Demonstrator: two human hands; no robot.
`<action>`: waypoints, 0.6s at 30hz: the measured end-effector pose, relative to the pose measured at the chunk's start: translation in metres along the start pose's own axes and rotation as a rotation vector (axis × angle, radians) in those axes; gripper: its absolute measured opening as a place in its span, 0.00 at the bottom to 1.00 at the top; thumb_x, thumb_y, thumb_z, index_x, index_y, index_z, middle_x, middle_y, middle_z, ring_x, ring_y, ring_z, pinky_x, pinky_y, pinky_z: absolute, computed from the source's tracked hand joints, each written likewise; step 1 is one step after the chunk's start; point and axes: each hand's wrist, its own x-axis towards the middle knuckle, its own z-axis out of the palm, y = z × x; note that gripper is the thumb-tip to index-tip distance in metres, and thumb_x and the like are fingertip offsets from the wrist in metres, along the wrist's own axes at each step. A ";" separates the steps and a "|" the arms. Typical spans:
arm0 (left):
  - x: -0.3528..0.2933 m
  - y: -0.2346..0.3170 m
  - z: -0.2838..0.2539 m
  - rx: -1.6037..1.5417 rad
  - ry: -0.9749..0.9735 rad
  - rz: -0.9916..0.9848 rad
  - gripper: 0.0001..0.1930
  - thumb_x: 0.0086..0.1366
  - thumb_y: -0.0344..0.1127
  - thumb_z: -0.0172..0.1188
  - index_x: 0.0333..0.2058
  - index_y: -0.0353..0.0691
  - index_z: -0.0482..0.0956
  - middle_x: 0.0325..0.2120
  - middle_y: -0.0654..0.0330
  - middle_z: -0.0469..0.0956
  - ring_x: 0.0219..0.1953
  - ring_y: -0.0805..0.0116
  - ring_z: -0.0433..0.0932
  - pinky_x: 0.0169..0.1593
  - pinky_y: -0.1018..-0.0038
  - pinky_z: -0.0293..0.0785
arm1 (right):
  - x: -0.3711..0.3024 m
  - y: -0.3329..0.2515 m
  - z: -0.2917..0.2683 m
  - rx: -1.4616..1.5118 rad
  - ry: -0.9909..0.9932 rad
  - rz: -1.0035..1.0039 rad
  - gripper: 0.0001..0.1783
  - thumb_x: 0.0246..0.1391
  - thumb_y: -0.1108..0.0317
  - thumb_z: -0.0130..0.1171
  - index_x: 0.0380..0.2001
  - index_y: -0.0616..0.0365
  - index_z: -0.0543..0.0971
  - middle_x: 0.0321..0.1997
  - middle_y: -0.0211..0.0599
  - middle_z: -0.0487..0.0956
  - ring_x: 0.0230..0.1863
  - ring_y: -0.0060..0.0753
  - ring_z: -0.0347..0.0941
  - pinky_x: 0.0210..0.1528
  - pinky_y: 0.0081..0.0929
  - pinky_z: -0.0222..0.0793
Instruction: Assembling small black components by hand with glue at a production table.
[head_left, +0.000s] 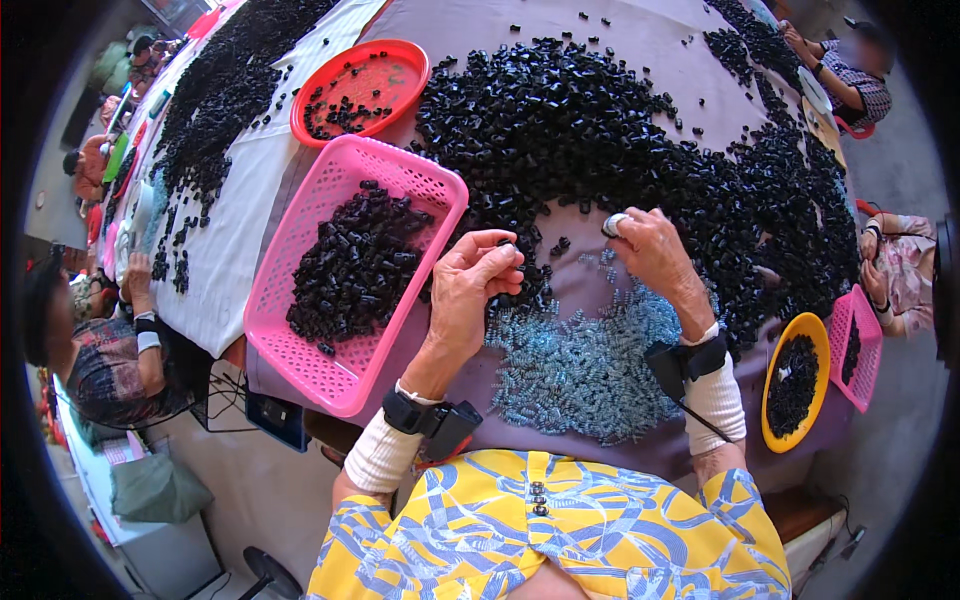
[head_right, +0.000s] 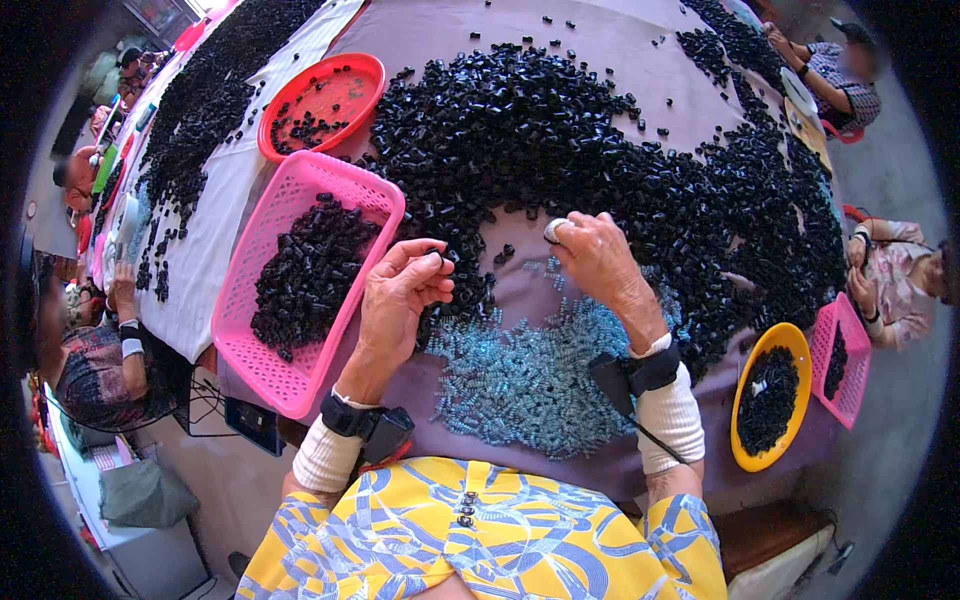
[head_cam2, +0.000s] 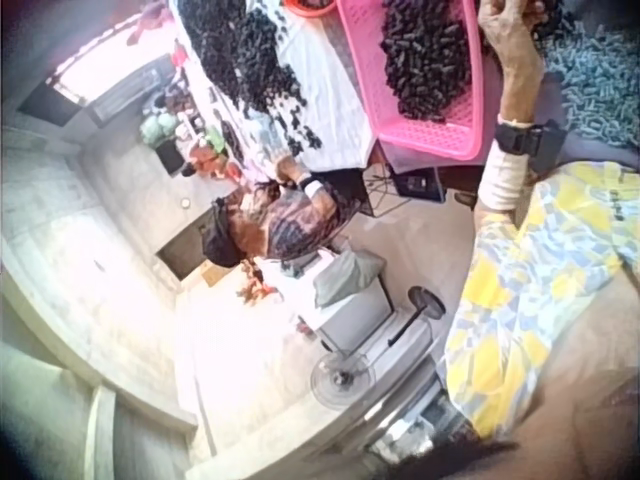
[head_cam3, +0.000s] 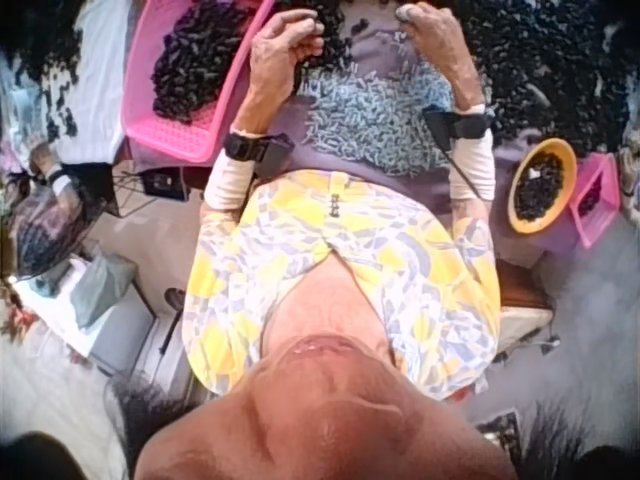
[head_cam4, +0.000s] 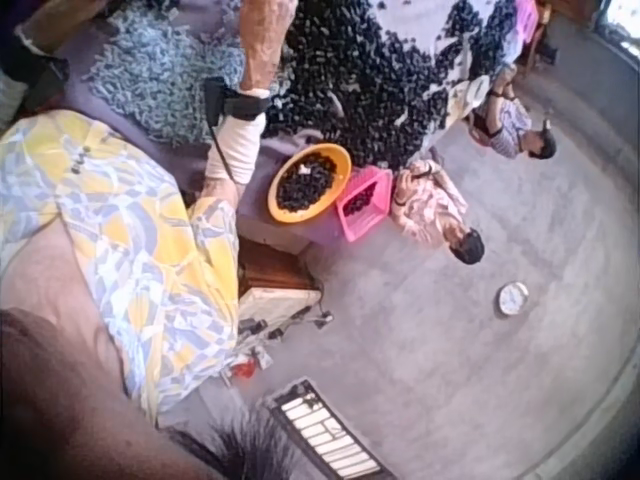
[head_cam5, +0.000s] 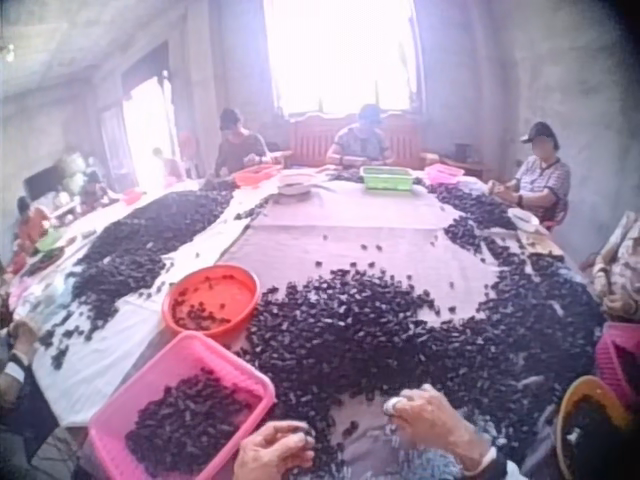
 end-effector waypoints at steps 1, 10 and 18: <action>-0.001 0.001 0.002 0.019 0.004 -0.010 0.11 0.62 0.31 0.55 0.43 0.36 0.74 0.30 0.59 0.78 0.28 0.75 0.77 0.34 0.78 0.76 | 0.001 -0.002 0.003 0.003 -0.003 -0.005 0.03 0.45 0.72 0.59 0.26 0.57 0.77 0.28 0.36 0.75 0.31 0.38 0.71 0.36 0.33 0.62; -0.002 -0.001 -0.001 0.032 -0.024 -0.027 0.11 0.62 0.32 0.56 0.43 0.36 0.74 0.30 0.60 0.78 0.28 0.76 0.77 0.33 0.79 0.76 | -0.001 -0.011 0.023 -0.033 -0.139 -0.140 0.06 0.42 0.72 0.61 0.27 0.57 0.76 0.29 0.36 0.74 0.35 0.39 0.72 0.42 0.35 0.62; -0.001 -0.003 -0.001 0.047 -0.032 -0.035 0.11 0.62 0.31 0.56 0.43 0.36 0.74 0.30 0.60 0.78 0.28 0.76 0.77 0.33 0.80 0.76 | 0.000 -0.005 0.014 0.018 -0.127 -0.041 0.06 0.41 0.72 0.61 0.25 0.58 0.74 0.28 0.37 0.74 0.34 0.40 0.72 0.39 0.35 0.61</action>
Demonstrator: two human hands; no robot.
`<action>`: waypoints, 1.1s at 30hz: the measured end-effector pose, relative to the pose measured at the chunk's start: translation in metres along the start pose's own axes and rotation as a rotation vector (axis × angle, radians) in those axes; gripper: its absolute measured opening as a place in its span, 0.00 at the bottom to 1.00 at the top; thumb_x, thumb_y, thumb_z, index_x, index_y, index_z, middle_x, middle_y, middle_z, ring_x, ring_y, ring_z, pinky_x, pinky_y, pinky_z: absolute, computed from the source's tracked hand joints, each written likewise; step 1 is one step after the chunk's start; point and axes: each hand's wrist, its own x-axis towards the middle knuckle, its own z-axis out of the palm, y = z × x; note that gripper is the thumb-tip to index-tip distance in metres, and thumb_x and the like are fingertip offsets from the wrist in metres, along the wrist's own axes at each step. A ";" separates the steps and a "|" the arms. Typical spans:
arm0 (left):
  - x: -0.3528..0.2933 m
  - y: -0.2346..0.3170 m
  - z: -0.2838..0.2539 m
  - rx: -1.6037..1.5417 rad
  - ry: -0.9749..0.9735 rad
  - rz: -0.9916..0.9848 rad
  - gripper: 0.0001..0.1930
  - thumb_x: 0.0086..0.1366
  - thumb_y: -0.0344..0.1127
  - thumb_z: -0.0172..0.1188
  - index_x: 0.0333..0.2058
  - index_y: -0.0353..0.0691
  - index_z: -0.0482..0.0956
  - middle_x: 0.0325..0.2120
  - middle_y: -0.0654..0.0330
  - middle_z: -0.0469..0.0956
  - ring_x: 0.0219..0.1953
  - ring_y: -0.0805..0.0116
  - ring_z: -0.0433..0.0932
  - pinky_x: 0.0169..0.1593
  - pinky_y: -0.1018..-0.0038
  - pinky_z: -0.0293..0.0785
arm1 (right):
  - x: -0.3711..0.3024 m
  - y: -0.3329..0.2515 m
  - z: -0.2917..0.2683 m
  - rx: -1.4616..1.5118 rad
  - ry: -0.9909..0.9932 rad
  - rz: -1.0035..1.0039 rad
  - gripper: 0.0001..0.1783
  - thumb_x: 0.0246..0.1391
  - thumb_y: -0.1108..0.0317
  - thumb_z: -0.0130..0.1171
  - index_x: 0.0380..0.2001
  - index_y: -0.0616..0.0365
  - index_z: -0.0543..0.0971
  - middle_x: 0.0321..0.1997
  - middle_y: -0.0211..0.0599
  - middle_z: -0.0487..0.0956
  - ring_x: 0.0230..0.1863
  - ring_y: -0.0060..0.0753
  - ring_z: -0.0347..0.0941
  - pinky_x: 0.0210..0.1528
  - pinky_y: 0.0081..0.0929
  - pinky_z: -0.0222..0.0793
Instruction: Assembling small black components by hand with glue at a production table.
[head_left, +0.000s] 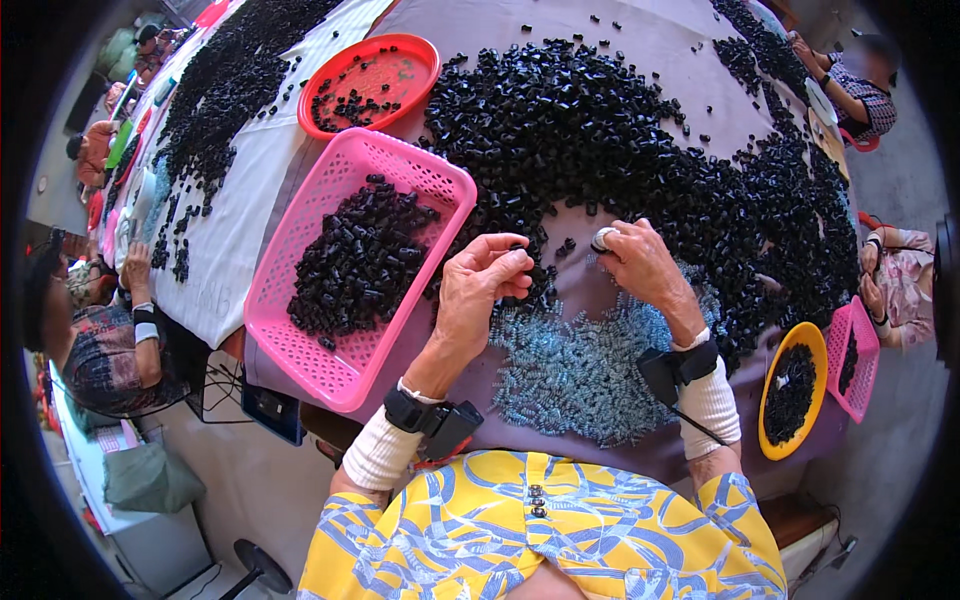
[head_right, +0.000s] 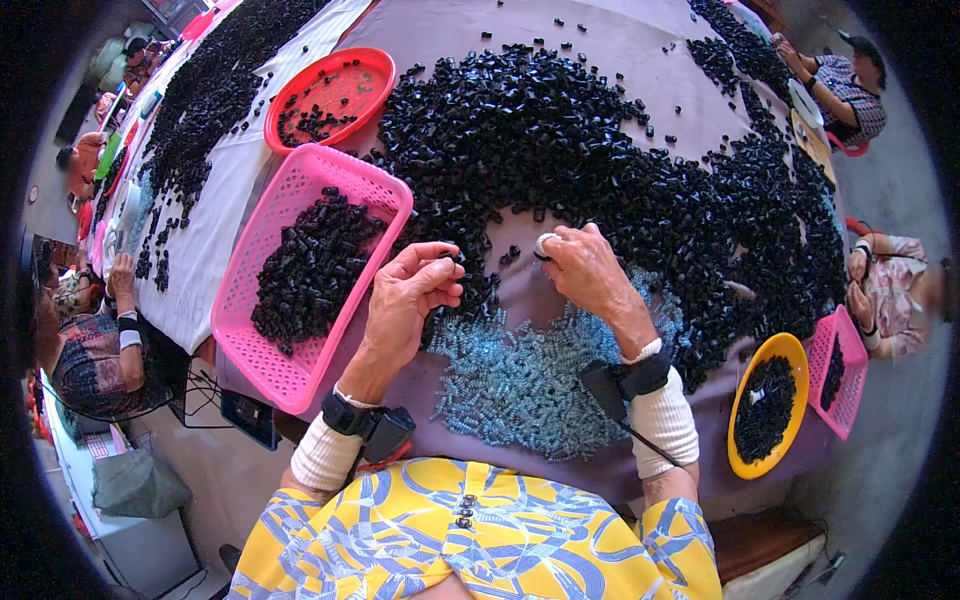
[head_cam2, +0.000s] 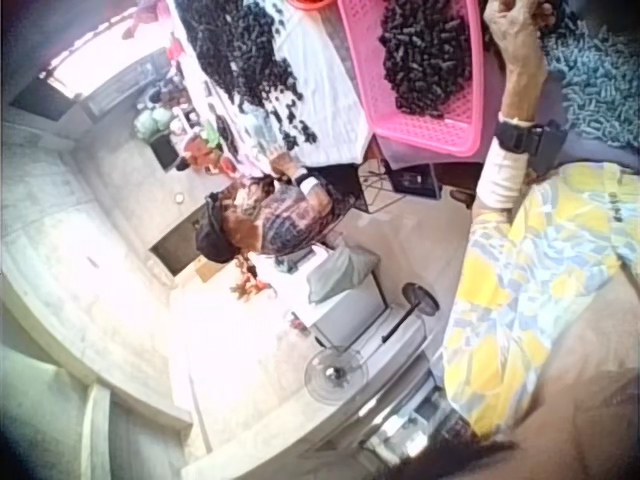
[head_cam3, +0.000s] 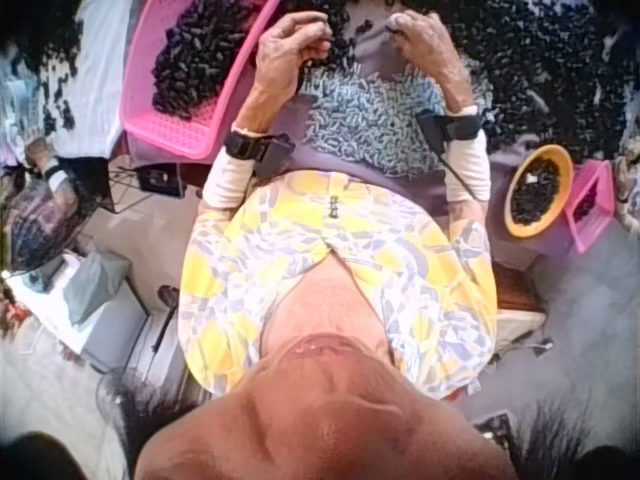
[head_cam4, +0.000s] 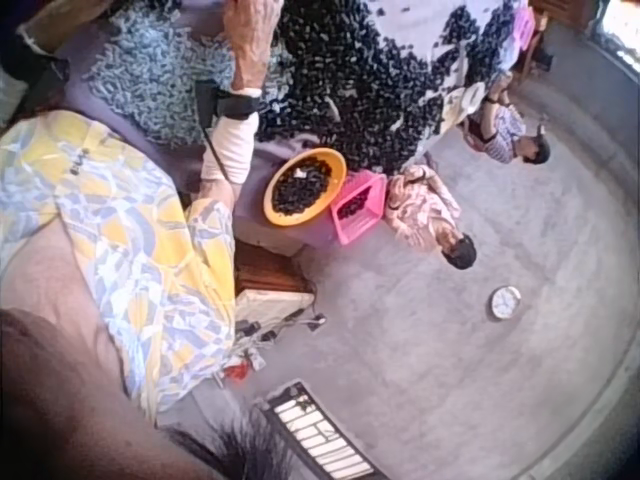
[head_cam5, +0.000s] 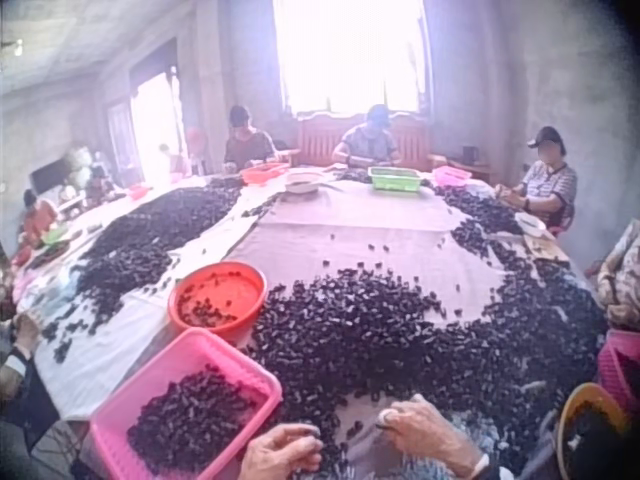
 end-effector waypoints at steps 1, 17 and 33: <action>0.001 -0.001 0.001 0.003 -0.005 -0.001 0.11 0.62 0.31 0.56 0.43 0.36 0.75 0.30 0.60 0.78 0.28 0.77 0.77 0.33 0.80 0.76 | 0.001 0.000 0.000 -0.014 -0.009 -0.023 0.06 0.41 0.72 0.61 0.24 0.57 0.74 0.27 0.36 0.74 0.34 0.39 0.72 0.39 0.35 0.61; 0.001 -0.001 0.005 0.015 -0.014 0.016 0.12 0.60 0.33 0.60 0.41 0.37 0.76 0.28 0.63 0.79 0.26 0.80 0.76 0.31 0.83 0.74 | 0.002 -0.010 0.011 -0.098 0.014 -0.174 0.02 0.45 0.74 0.54 0.26 0.58 0.72 0.27 0.38 0.73 0.36 0.40 0.71 0.43 0.39 0.63; 0.001 -0.004 0.004 0.054 -0.017 0.023 0.12 0.60 0.34 0.59 0.41 0.37 0.76 0.28 0.64 0.78 0.26 0.80 0.76 0.31 0.83 0.74 | 0.001 -0.007 0.003 -0.036 0.048 -0.075 0.04 0.43 0.71 0.59 0.24 0.58 0.74 0.27 0.37 0.73 0.35 0.38 0.70 0.41 0.35 0.61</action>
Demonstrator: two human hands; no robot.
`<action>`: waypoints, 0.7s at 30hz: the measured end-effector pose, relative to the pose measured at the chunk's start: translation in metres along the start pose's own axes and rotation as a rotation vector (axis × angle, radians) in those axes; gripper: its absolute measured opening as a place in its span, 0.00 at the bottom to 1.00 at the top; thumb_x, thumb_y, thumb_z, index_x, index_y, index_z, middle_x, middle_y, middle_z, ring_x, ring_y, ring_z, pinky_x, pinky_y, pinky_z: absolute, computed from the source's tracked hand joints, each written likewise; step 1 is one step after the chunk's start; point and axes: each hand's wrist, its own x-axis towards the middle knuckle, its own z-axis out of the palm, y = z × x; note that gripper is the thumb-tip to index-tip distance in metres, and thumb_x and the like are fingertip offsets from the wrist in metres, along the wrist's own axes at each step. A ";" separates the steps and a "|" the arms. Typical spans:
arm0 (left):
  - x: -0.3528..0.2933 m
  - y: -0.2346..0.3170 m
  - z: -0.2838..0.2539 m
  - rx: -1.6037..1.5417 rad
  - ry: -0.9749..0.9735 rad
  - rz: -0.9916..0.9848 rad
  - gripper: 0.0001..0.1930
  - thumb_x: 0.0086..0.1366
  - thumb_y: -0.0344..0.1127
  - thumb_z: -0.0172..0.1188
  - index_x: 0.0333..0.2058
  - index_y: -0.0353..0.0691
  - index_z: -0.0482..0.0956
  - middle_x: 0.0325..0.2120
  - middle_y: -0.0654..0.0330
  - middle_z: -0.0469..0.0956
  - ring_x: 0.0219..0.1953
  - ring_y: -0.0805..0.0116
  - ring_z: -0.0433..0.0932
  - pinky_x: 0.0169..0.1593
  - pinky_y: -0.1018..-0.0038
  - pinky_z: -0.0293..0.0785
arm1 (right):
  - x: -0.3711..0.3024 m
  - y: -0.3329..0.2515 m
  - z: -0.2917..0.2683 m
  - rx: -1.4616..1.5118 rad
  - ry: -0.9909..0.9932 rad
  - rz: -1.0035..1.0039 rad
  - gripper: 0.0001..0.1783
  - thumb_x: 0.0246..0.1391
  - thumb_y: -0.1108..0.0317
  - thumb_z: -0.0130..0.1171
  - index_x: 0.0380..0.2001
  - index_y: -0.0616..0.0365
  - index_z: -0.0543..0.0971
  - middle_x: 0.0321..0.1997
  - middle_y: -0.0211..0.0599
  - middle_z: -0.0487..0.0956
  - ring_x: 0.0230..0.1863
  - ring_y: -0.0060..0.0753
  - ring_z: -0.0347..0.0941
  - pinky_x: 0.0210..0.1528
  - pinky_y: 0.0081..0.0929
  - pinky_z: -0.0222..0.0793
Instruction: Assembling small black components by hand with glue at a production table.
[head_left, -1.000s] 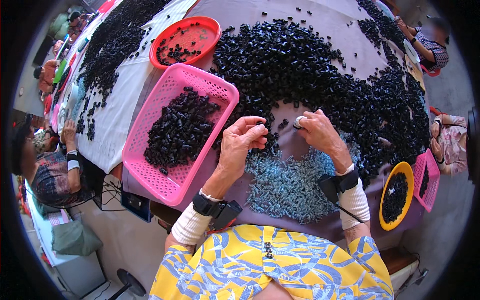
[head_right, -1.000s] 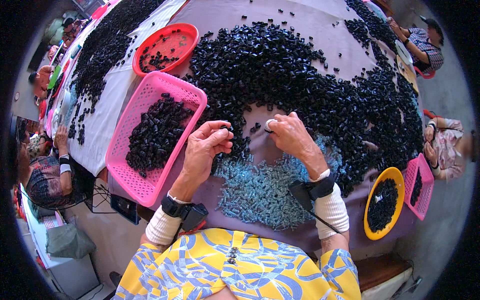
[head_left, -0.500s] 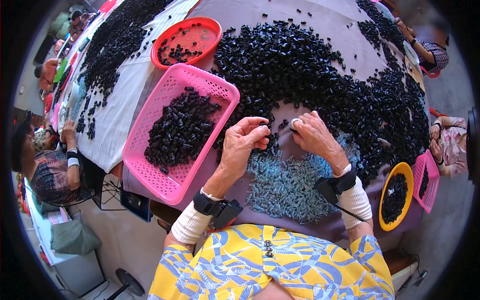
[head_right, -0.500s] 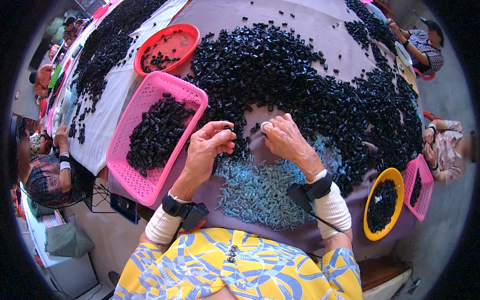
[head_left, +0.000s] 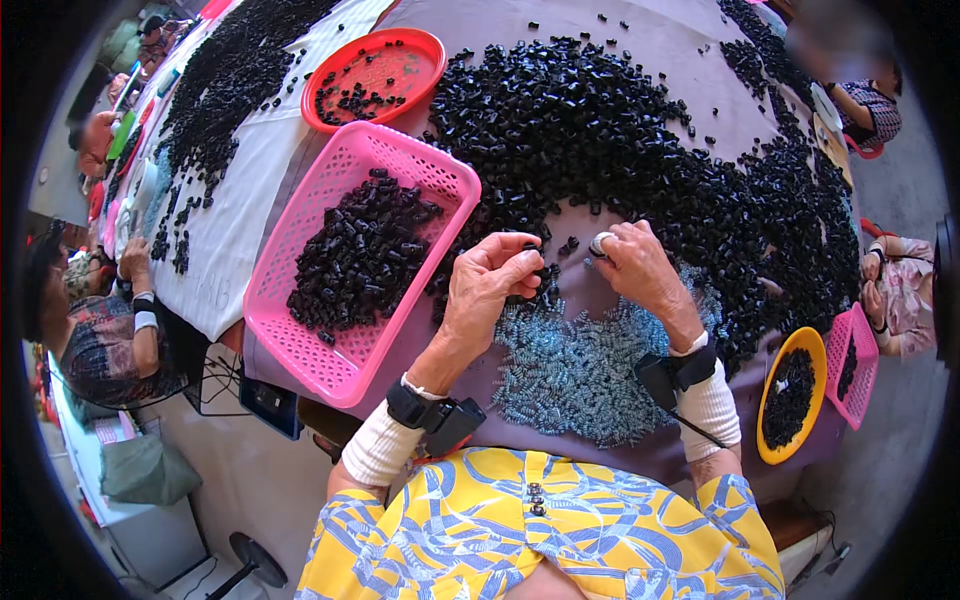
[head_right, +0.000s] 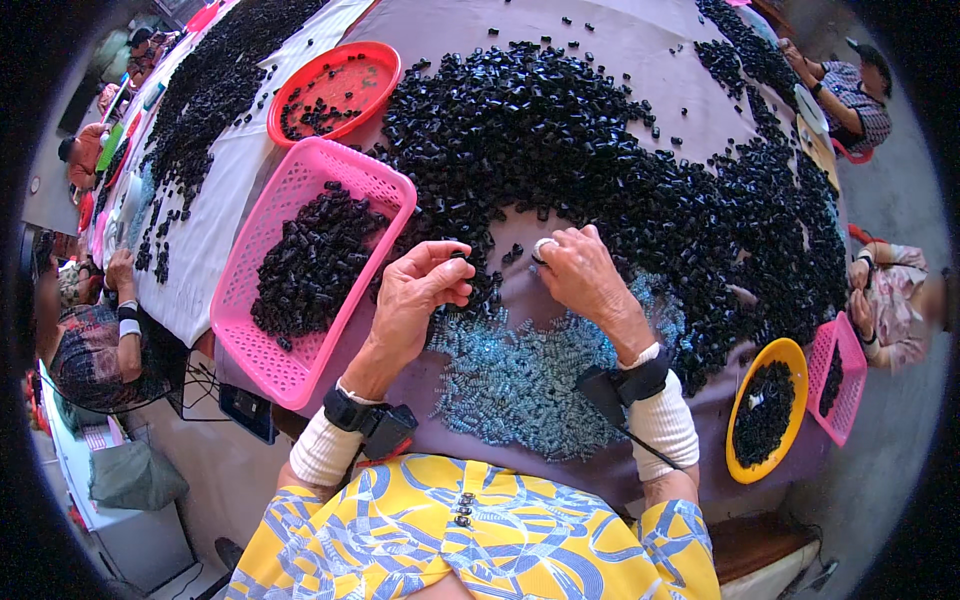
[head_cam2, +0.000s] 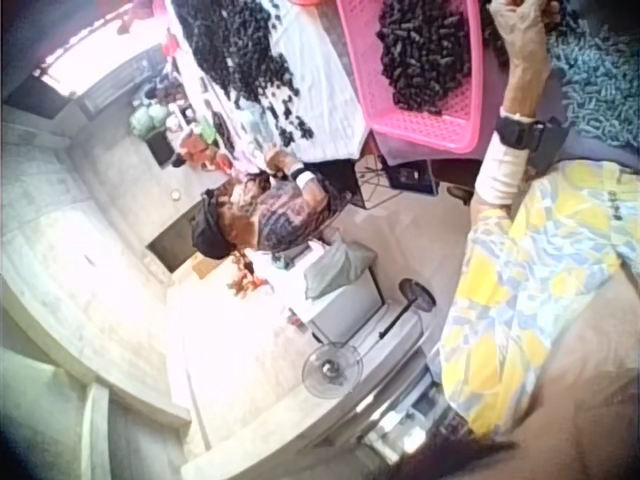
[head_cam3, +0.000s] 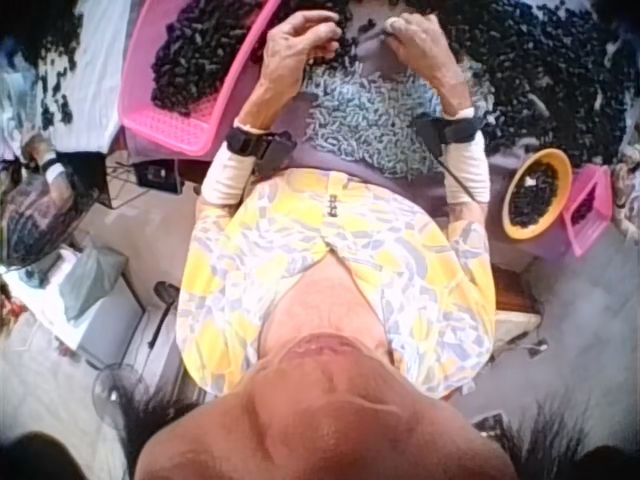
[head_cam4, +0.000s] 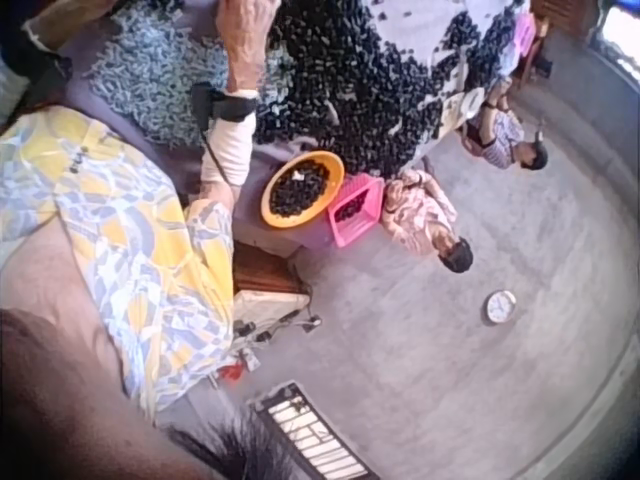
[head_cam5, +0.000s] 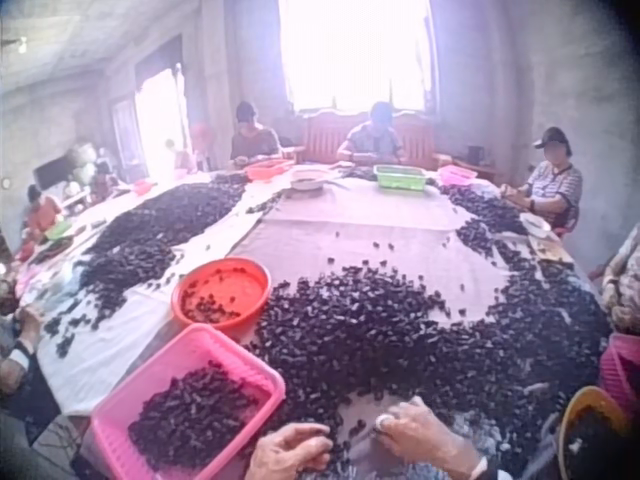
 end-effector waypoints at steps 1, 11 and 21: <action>-0.001 0.001 0.001 -0.003 -0.006 -0.001 0.12 0.60 0.34 0.59 0.41 0.37 0.76 0.28 0.64 0.78 0.26 0.81 0.76 0.31 0.83 0.74 | 0.000 -0.002 0.002 -0.037 -0.030 -0.010 0.04 0.43 0.71 0.59 0.24 0.57 0.74 0.27 0.36 0.73 0.35 0.37 0.70 0.42 0.35 0.61; -0.001 -0.001 -0.001 0.055 -0.071 0.049 0.11 0.60 0.32 0.60 0.41 0.36 0.76 0.29 0.62 0.79 0.27 0.79 0.76 0.32 0.82 0.74 | 0.002 -0.012 0.000 0.062 0.063 -0.054 0.05 0.41 0.71 0.60 0.22 0.58 0.74 0.24 0.38 0.73 0.31 0.38 0.70 0.40 0.34 0.61; 0.005 -0.007 0.018 -0.021 -0.173 0.065 0.10 0.60 0.30 0.59 0.40 0.33 0.74 0.30 0.60 0.78 0.31 0.74 0.78 0.38 0.77 0.78 | 0.016 -0.030 -0.032 0.525 0.017 -0.003 0.10 0.42 0.69 0.62 0.22 0.63 0.71 0.21 0.43 0.74 0.25 0.46 0.70 0.28 0.36 0.64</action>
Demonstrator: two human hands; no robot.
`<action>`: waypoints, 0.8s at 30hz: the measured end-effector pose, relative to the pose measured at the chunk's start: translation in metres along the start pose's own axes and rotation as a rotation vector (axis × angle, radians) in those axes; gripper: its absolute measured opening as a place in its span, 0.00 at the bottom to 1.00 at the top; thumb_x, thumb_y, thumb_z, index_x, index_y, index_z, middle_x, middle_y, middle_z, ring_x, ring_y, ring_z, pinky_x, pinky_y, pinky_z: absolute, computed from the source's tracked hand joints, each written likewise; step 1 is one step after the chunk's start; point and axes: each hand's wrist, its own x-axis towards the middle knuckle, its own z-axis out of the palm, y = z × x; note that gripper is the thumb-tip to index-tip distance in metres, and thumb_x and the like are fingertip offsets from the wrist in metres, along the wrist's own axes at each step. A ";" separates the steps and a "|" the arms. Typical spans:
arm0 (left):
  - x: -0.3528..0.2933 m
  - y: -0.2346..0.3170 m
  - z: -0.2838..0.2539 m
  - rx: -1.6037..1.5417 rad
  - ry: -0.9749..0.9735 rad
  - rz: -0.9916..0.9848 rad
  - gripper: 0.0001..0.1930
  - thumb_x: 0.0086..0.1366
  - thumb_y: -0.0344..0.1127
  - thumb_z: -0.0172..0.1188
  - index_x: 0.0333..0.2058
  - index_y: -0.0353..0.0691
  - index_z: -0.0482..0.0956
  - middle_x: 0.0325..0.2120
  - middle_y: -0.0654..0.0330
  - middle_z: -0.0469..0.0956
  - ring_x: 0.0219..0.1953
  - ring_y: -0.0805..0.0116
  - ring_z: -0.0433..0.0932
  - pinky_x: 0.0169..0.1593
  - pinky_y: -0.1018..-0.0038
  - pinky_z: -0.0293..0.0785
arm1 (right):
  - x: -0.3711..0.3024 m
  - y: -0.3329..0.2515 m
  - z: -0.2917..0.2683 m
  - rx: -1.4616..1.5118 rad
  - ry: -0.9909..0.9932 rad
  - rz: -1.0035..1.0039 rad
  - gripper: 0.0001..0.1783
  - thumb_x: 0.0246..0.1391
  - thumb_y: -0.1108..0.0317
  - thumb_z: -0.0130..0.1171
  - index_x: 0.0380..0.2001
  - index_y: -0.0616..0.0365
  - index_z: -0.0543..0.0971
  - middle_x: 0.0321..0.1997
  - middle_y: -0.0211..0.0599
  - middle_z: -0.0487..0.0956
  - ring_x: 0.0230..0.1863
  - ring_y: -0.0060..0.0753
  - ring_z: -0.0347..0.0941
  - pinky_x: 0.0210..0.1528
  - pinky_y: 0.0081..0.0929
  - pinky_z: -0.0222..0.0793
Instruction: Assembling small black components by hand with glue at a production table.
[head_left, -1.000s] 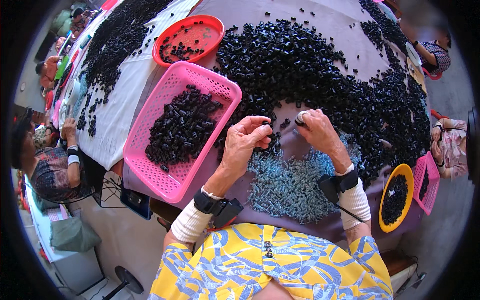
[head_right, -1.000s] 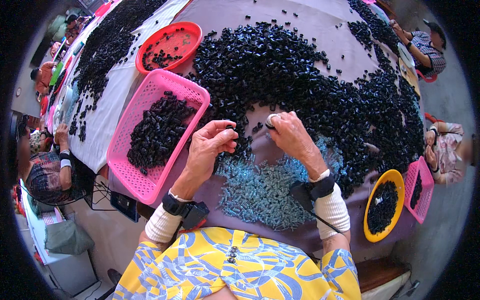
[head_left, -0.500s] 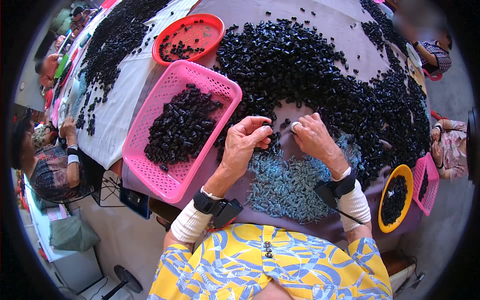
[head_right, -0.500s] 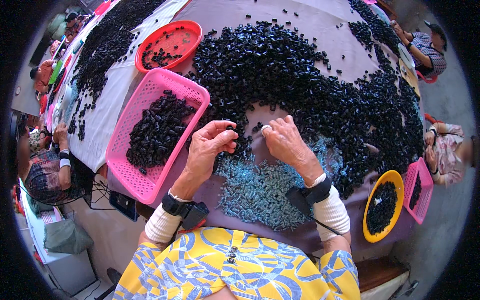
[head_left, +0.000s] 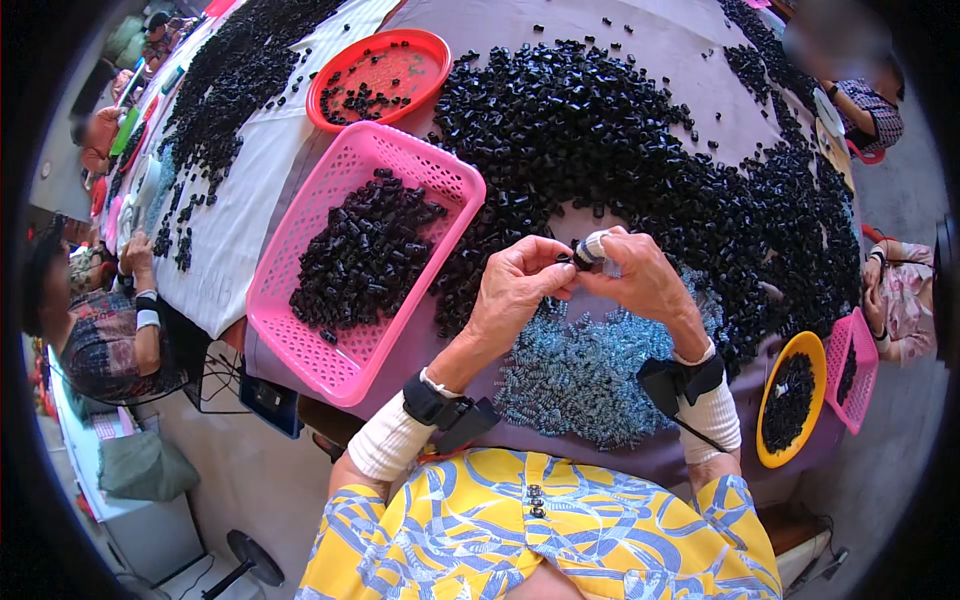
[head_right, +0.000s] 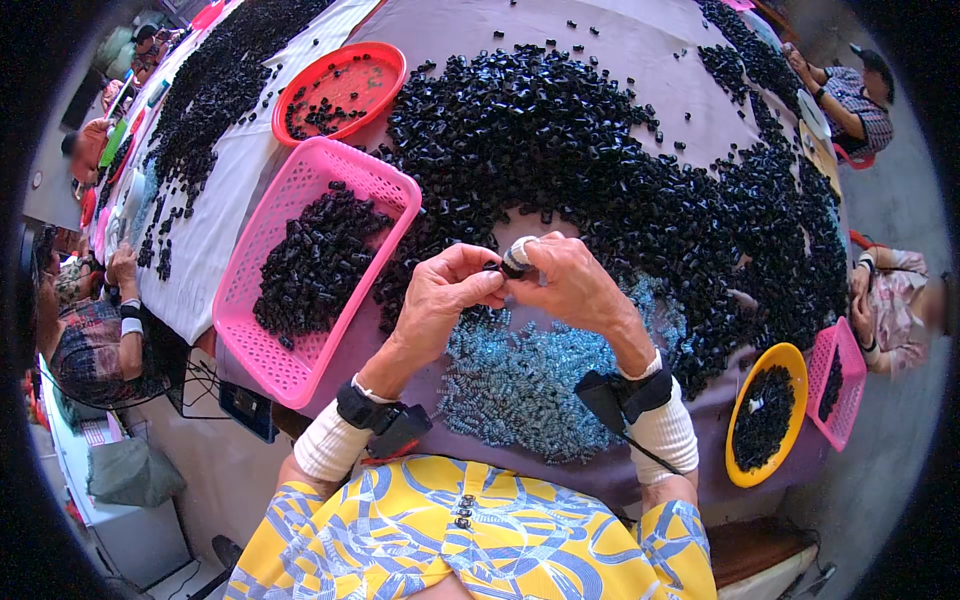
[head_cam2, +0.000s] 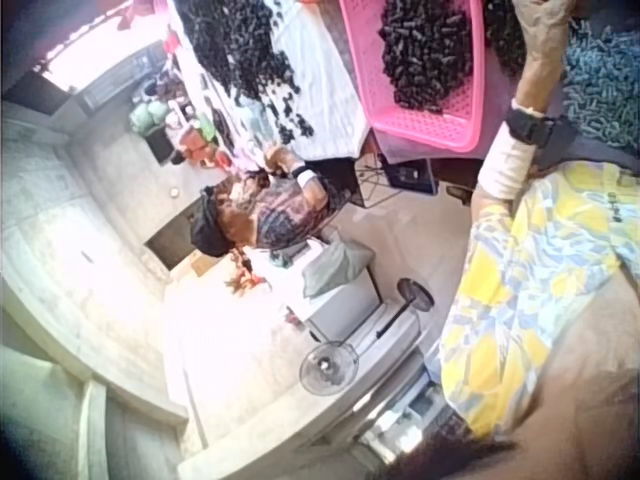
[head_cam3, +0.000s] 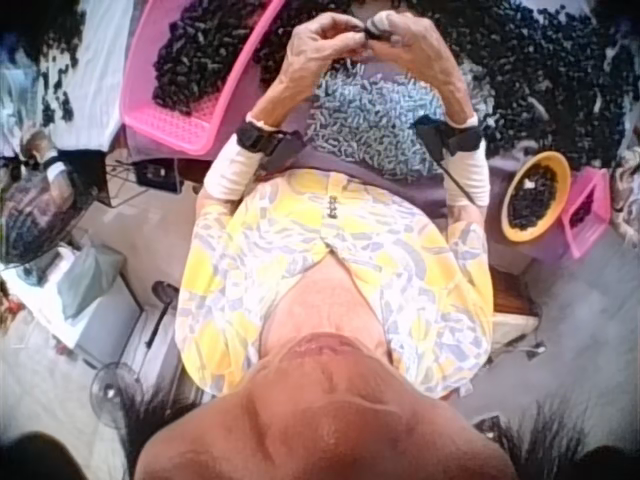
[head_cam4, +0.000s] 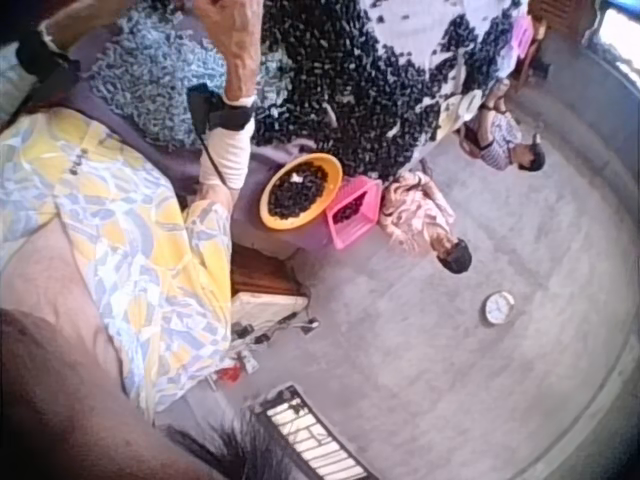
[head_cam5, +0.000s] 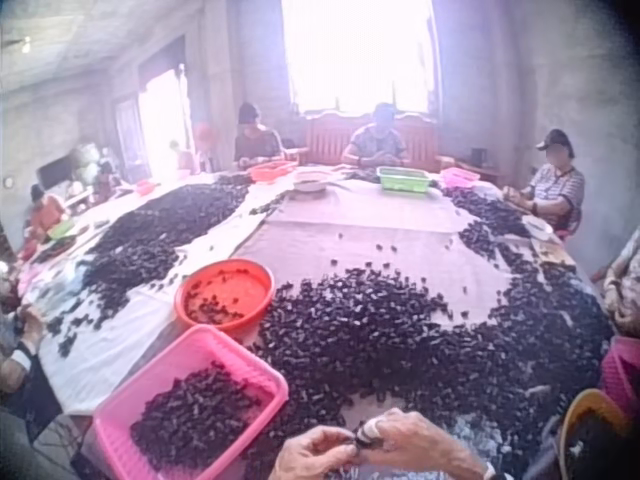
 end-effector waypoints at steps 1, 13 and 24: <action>0.000 0.000 0.000 0.001 -0.001 -0.001 0.10 0.60 0.30 0.59 0.40 0.33 0.74 0.30 0.60 0.78 0.31 0.74 0.78 0.38 0.77 0.78 | 0.000 0.001 0.000 -0.034 0.002 -0.051 0.11 0.43 0.69 0.62 0.22 0.63 0.71 0.21 0.43 0.74 0.24 0.46 0.70 0.26 0.35 0.63; 0.001 0.004 0.002 0.019 0.010 0.076 0.10 0.58 0.27 0.60 0.39 0.34 0.74 0.29 0.60 0.78 0.30 0.75 0.78 0.37 0.78 0.77 | -0.004 0.002 0.005 0.290 0.026 0.201 0.12 0.56 0.65 0.52 0.24 0.62 0.70 0.19 0.38 0.75 0.20 0.28 0.71 0.23 0.26 0.65; 0.003 0.010 0.009 0.117 0.068 0.147 0.08 0.59 0.26 0.58 0.38 0.33 0.75 0.28 0.63 0.77 0.29 0.79 0.76 0.36 0.82 0.74 | -0.003 -0.006 0.007 0.343 -0.025 0.275 0.16 0.60 0.61 0.48 0.26 0.62 0.75 0.20 0.33 0.76 0.22 0.21 0.71 0.25 0.22 0.66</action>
